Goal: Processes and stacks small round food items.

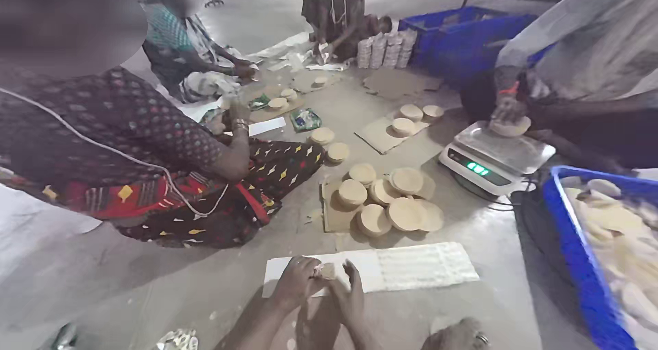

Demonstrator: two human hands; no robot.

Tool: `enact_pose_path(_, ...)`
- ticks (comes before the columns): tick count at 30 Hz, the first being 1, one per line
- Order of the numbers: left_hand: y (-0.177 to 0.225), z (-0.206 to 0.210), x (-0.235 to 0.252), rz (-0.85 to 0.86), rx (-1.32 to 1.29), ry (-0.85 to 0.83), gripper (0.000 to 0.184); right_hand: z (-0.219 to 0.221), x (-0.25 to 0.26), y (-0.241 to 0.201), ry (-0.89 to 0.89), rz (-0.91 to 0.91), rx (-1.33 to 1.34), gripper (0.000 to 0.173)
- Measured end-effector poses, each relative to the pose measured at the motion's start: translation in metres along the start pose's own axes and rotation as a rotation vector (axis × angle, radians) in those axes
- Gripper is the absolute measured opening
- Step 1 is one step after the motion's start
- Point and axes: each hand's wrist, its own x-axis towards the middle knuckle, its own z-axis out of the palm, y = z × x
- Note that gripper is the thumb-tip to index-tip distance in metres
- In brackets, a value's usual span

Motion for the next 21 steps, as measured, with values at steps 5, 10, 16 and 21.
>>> enact_pose_path(5, 0.027, -0.018, 0.003, 0.034, -0.020, 0.005, 0.032, 0.046, -0.084, -0.016, -0.124, 0.861, 1.073, 0.073)
enact_pose_path(10, 0.057, -0.037, -0.003, 0.237, -0.001, 0.331, 0.028, 0.061, -0.027, -0.024, 0.088, 0.729, 1.539, 0.084)
enact_pose_path(16, 0.061, -0.056, -0.024, 0.237, -0.037, 0.489, 0.031, -0.007, -0.004, -0.018, 0.230, 0.291, 1.454, 0.026)
enact_pose_path(21, 0.067, -0.038, -0.047, 0.251, 0.009, 0.498, 0.028, -0.026, -0.058, -0.062, 0.330, -0.055, 0.528, 0.027)
